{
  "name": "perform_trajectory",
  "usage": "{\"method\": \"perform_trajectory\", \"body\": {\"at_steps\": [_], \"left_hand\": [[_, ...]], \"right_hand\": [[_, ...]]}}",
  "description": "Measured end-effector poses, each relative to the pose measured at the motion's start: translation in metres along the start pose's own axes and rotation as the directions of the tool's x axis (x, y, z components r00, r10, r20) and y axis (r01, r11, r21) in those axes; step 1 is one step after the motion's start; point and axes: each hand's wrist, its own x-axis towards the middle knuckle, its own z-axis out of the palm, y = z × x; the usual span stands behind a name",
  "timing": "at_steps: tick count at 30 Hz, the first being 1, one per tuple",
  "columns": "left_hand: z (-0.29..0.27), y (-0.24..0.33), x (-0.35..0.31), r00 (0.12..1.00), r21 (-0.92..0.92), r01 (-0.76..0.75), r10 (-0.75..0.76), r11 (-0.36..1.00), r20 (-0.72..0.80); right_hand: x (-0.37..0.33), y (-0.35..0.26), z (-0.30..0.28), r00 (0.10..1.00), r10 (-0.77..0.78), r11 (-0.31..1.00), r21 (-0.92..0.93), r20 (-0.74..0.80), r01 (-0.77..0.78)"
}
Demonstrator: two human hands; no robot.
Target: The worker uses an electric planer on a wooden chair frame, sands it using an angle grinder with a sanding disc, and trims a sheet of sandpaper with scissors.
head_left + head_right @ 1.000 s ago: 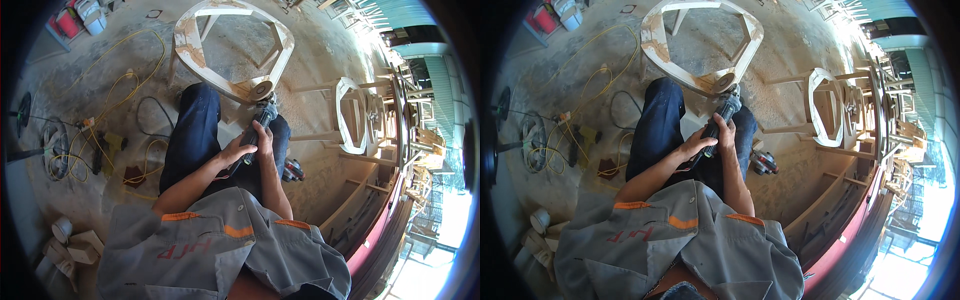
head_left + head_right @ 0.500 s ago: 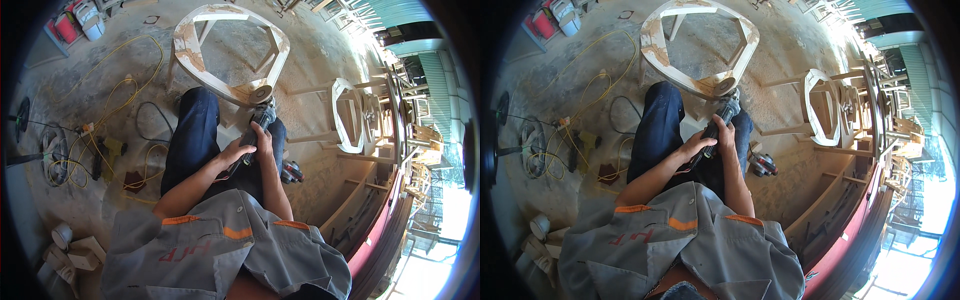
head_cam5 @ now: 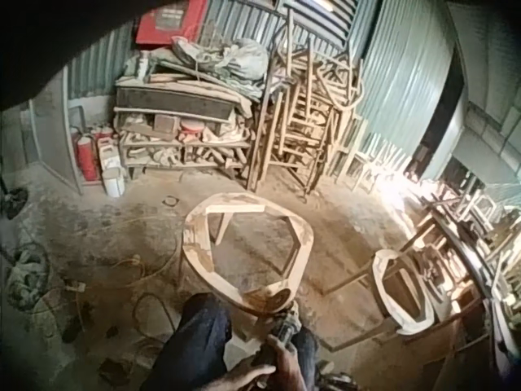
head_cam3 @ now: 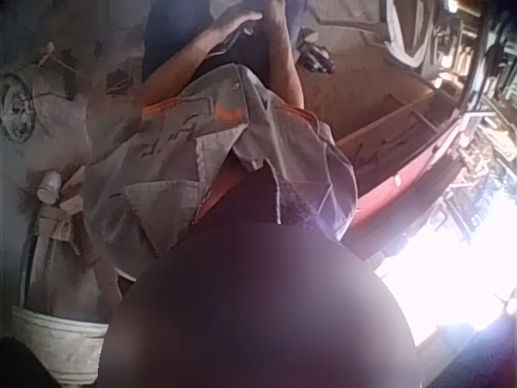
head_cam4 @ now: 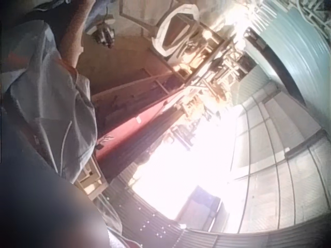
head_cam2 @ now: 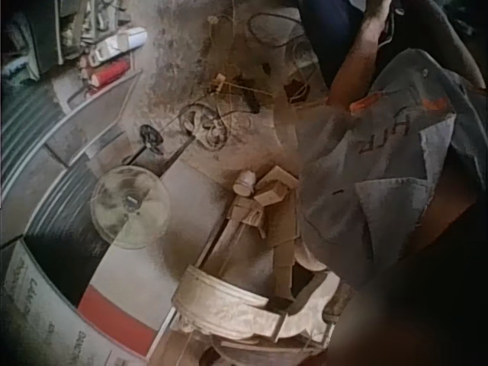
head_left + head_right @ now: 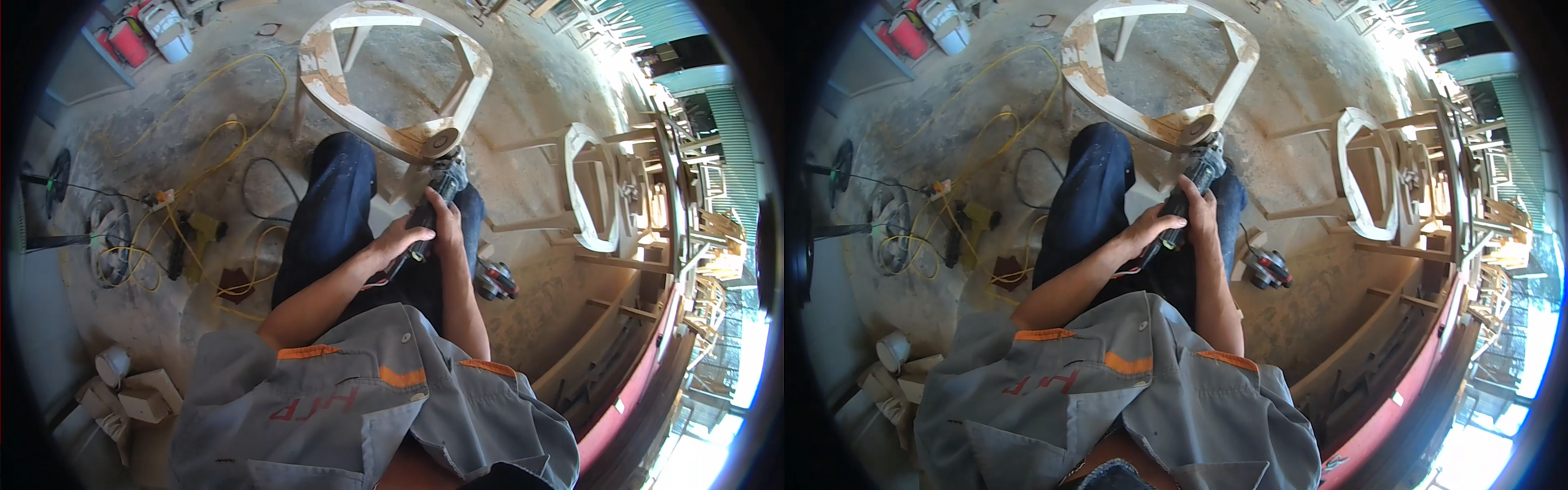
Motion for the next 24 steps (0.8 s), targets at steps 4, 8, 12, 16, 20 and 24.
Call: {"method": "perform_trajectory", "body": {"at_steps": [4, 8, 12, 16, 20, 24], "left_hand": [[0.002, 0.003, -0.001, 1.000, -0.004, -0.013, 0.013, 1.000, 0.003], [0.003, 0.004, -0.002, 0.999, 0.020, 0.035, -0.035, 0.999, 0.008], [0.008, 0.001, -0.002, 0.996, 0.051, 0.073, -0.070, 0.996, -0.045], [0.012, 0.003, -0.002, 0.997, 0.077, 0.073, -0.070, 0.994, -0.044], [0.019, 0.008, -0.006, 0.989, 0.271, -0.087, 0.115, 0.959, -0.090], [0.025, 0.014, -0.015, 0.911, 0.762, 0.051, 0.282, 0.646, -0.300]], "right_hand": [[-0.002, 0.001, 0.002, 0.998, -0.037, 0.997, 0.069, 0.053, 0.034], [-0.001, 0.005, -0.001, 0.990, -0.021, 0.984, 0.179, 0.141, -0.005], [-0.003, 0.005, -0.006, 0.985, -0.034, 0.978, 0.208, 0.168, -0.002], [-0.008, 0.000, -0.009, 0.975, -0.050, 0.963, 0.268, 0.217, -0.010], [-0.012, -0.005, -0.008, 0.955, -0.013, 0.925, 0.365, 0.295, -0.100], [-0.009, -0.004, 0.000, 0.917, -0.022, 0.950, 0.295, 0.399, -0.105]]}}
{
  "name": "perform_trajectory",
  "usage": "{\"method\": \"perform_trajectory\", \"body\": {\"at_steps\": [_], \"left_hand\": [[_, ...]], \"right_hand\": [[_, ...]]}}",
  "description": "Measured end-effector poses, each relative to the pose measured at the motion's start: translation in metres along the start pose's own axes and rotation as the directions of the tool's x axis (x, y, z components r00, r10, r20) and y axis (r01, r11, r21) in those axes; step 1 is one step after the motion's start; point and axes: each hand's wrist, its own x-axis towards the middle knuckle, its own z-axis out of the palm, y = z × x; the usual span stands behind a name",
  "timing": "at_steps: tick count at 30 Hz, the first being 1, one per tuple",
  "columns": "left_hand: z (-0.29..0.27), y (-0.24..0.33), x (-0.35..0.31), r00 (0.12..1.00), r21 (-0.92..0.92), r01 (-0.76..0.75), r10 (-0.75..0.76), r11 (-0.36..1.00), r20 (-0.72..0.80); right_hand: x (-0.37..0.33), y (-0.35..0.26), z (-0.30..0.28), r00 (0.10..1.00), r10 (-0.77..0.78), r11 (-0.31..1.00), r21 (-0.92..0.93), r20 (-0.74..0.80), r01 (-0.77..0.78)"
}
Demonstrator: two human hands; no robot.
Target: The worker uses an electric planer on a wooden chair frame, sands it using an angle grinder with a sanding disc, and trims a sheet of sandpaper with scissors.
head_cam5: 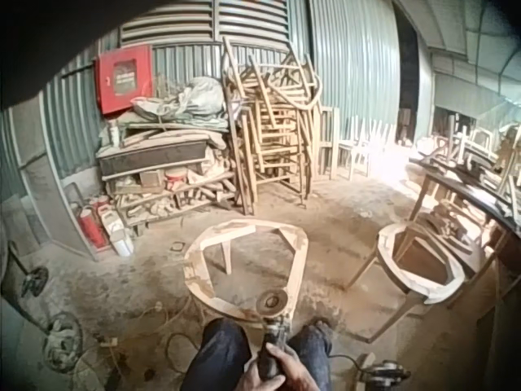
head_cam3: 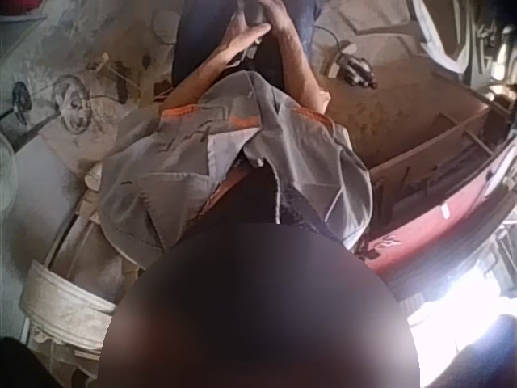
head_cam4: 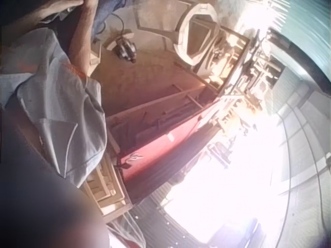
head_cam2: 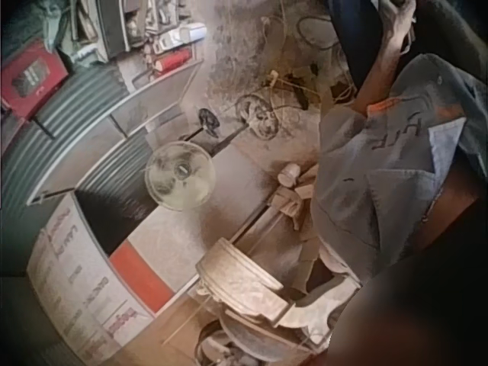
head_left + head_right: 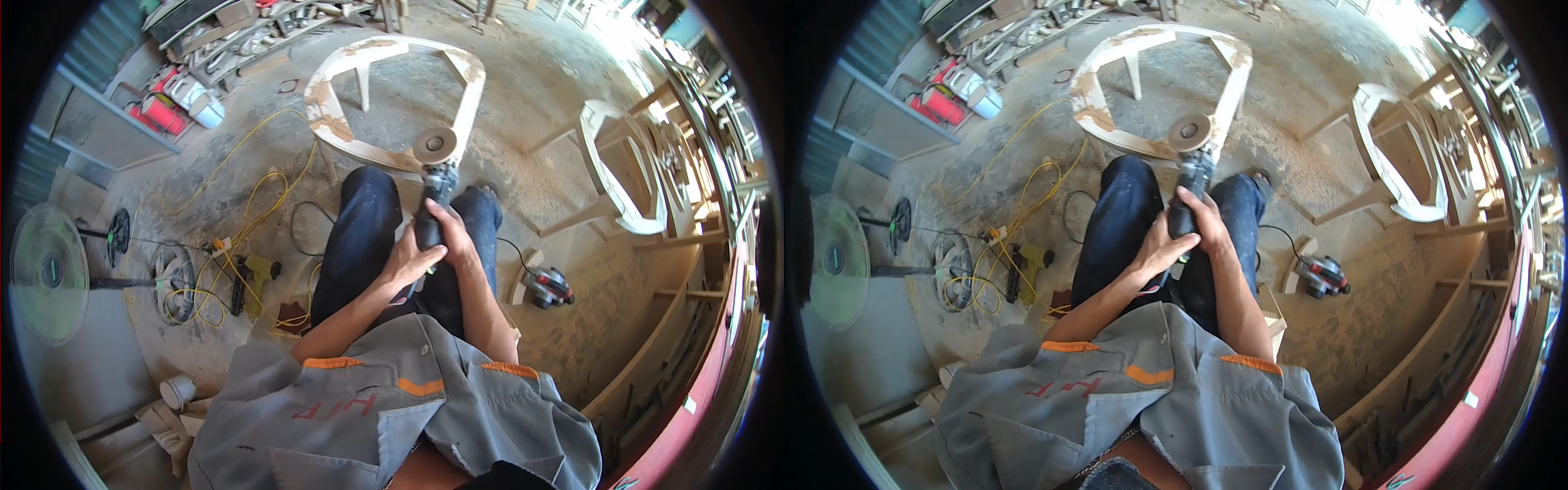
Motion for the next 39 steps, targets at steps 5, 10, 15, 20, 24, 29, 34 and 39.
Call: {"method": "perform_trajectory", "body": {"at_steps": [5, 10, 15, 20, 24, 29, 34, 39], "left_hand": [[-0.008, 0.005, 0.000, 0.985, 0.299, 0.004, 0.047, 0.954, -0.163], [-0.009, 0.000, 0.002, 0.994, 0.278, 0.036, -0.005, 0.960, -0.112], [-0.009, -0.006, 0.003, 0.996, 0.221, -0.027, 0.046, 0.975, -0.082], [-0.011, -0.009, 0.006, 0.993, 0.242, -0.074, 0.093, 0.968, -0.070], [-0.012, -0.007, 0.007, 0.990, 0.204, -0.101, 0.119, 0.974, -0.074], [-0.009, -0.001, 0.004, 0.979, 0.261, -0.107, 0.147, 0.960, -0.142], [-0.007, 0.003, 0.003, 0.960, 0.277, -0.147, 0.205, 0.949, -0.191], [-0.007, 0.005, 0.009, 0.983, 0.356, -0.098, 0.147, 0.929, -0.112]], "right_hand": [[0.007, 0.010, 0.010, 0.997, -0.073, 0.997, -0.024, 0.038, 0.074], [0.006, 0.008, 0.012, 0.998, -0.063, 0.993, -0.098, 0.018, 0.064], [0.006, 0.007, 0.013, 0.996, -0.084, 0.990, -0.113, 0.039, 0.088], [0.007, 0.010, 0.012, 0.992, -0.130, 0.986, -0.104, 0.001, 0.129], [0.007, 0.009, 0.013, 0.972, -0.229, 0.960, -0.152, 0.053, 0.234], [0.006, 0.007, 0.014, 0.962, -0.265, 0.956, -0.114, 0.063, 0.271], [0.008, 0.002, 0.013, 0.940, -0.329, 0.932, -0.127, 0.092, 0.339], [0.008, 0.001, 0.016, 0.956, -0.285, 0.951, -0.108, 0.068, 0.291]]}}
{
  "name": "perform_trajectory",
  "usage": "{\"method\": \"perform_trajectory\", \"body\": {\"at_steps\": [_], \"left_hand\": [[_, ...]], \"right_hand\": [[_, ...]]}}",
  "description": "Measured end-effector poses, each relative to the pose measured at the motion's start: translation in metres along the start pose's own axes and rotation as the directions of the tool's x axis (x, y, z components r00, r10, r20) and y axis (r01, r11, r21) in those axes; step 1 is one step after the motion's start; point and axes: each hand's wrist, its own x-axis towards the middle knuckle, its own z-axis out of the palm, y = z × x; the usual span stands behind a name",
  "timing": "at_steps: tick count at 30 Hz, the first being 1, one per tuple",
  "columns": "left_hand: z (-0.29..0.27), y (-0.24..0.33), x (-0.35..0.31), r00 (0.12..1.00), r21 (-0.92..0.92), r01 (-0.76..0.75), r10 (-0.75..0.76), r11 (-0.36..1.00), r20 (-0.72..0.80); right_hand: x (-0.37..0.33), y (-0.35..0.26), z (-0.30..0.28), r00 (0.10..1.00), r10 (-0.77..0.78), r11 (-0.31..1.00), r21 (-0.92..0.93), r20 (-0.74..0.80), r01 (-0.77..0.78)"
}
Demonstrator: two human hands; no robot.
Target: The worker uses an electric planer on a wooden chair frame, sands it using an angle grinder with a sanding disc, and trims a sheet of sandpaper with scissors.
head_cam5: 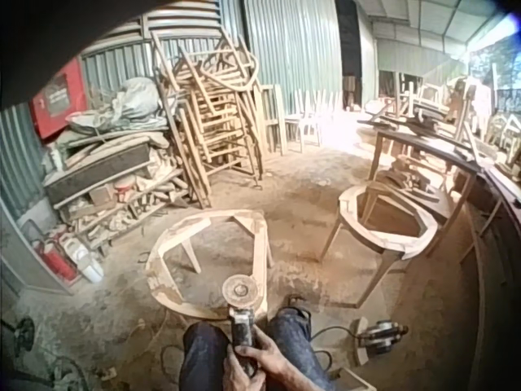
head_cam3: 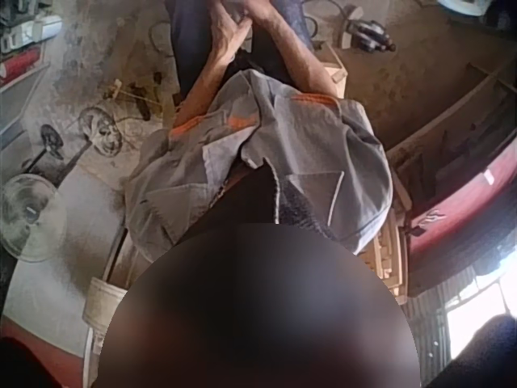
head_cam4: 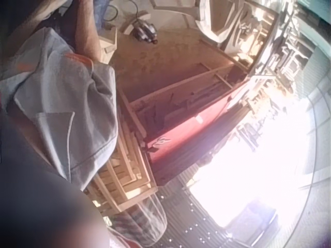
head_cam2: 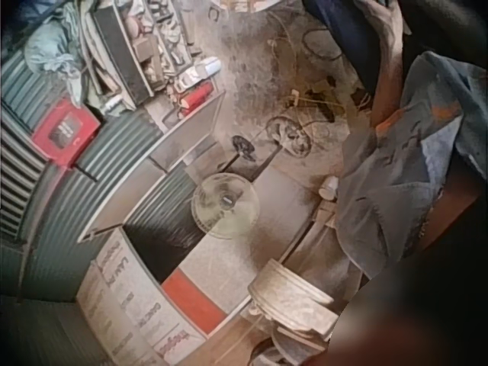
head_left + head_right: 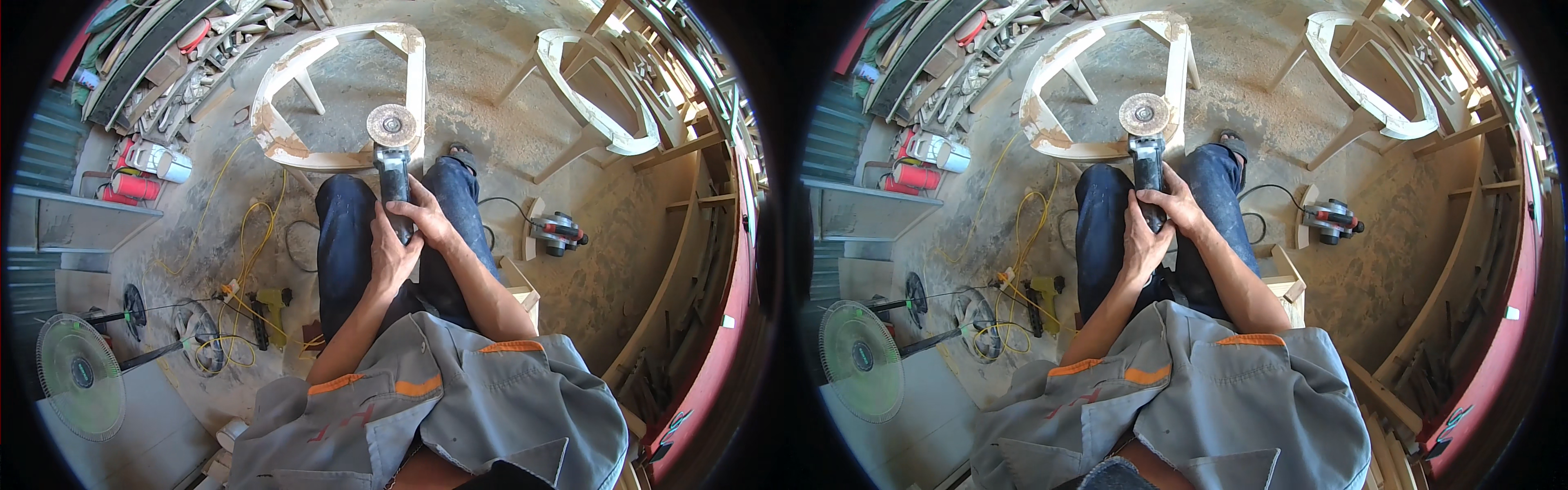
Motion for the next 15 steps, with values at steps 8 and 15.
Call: {"method": "perform_trajectory", "body": {"at_steps": [8, 15], "left_hand": [[-0.032, 0.013, 0.018, 0.938, 0.090, -0.044, 0.010, 0.995, 0.348], [-0.058, -0.003, 0.135, 0.969, -0.210, -0.025, 0.076, 0.977, 0.237]], "right_hand": [[0.003, -0.007, -0.001, 0.986, -0.017, 0.979, -0.205, -0.163, -0.017], [0.016, -0.024, -0.003, 0.985, 0.080, 0.983, -0.153, -0.150, -0.103]]}}
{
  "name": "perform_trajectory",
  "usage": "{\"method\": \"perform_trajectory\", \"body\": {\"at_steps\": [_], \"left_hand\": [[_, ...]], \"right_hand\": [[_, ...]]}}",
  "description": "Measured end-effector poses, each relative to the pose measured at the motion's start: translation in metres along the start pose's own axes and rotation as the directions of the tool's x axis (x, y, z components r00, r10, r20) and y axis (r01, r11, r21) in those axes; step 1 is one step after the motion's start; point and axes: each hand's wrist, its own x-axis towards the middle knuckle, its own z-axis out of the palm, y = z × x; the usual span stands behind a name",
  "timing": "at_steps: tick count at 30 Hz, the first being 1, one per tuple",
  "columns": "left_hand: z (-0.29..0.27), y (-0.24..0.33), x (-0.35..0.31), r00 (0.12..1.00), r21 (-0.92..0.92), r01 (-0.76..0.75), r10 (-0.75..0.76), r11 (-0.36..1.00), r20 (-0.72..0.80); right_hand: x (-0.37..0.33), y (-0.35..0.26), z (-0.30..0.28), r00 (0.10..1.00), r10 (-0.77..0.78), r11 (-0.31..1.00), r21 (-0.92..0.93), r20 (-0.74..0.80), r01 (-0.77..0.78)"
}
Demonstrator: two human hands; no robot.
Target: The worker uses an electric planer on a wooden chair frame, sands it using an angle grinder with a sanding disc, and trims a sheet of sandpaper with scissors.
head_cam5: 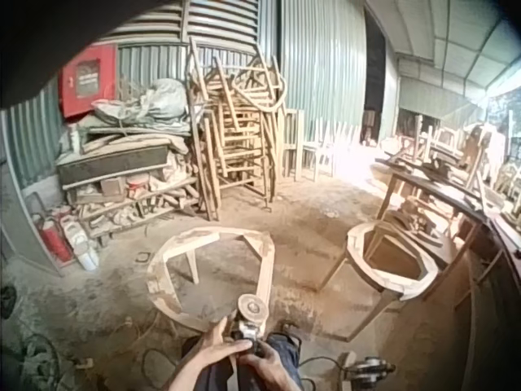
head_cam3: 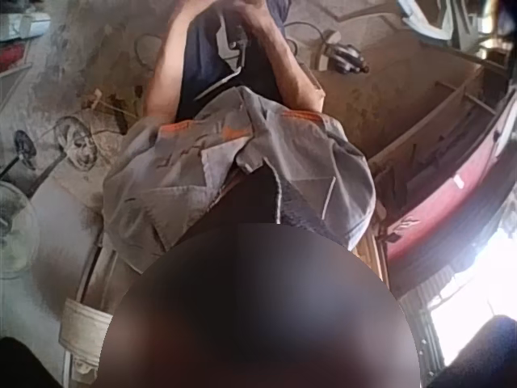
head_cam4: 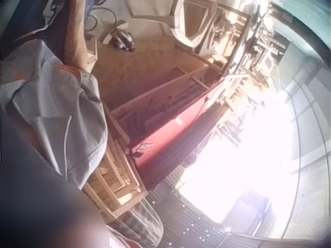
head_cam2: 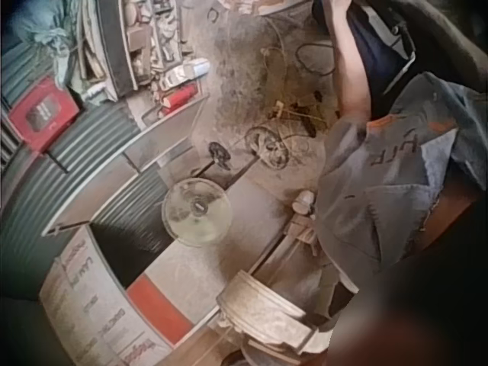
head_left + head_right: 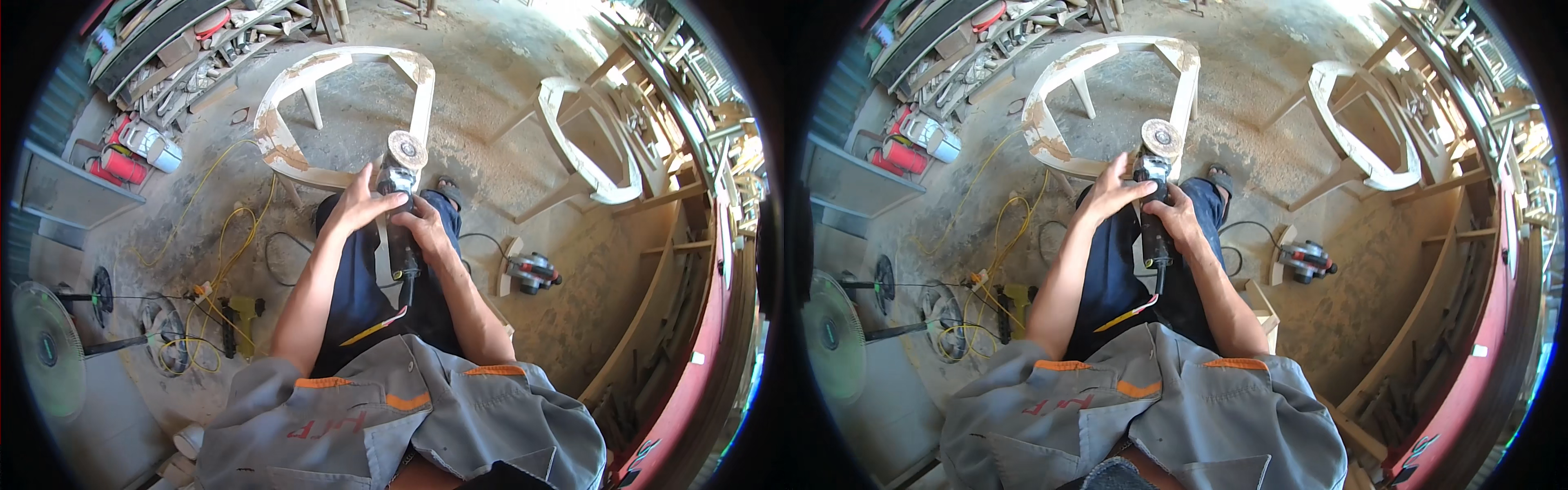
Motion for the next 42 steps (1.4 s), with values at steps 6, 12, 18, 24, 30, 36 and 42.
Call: {"method": "perform_trajectory", "body": {"at_steps": [6, 12, 18, 24, 30, 36, 42], "left_hand": [[0.045, -0.033, 0.038, 0.945, -0.349, -0.319, 0.266, 0.881, -0.190], [0.076, -0.045, 0.031, 0.868, -0.016, -0.284, 0.250, 0.959, -0.429], [0.082, -0.022, 0.023, 0.793, 0.146, -0.335, 0.362, 0.931, -0.490], [0.072, -0.021, 0.028, 0.905, -0.173, -0.301, 0.223, 0.938, -0.363], [0.060, -0.020, 0.033, 0.944, -0.249, -0.222, 0.144, 0.943, -0.296], [0.061, -0.018, 0.028, 0.966, -0.085, -0.176, 0.155, 0.981, -0.208], [0.065, -0.018, 0.023, 0.949, -0.061, -0.238, 0.218, 0.969, -0.228]], "right_hand": [[0.006, 0.006, -0.005, 0.990, -0.137, 0.818, -0.562, 0.021, 0.125], [-0.004, -0.018, -0.025, 0.974, -0.109, 0.760, -0.615, 0.196, 0.209], [0.024, -0.067, -0.050, 0.945, -0.119, 0.902, -0.432, -0.304, -0.025], [0.062, -0.093, -0.025, 0.968, 0.214, 0.752, -0.610, -0.132, -0.249], [0.054, -0.109, -0.006, 0.980, 0.113, 0.444, -0.874, -0.166, -0.199], [0.053, -0.107, -0.025, 0.972, 0.214, 0.661, -0.718, -0.098, -0.218], [0.061, -0.091, -0.046, 0.962, 0.268, 0.747, -0.618, -0.059, -0.246]]}}
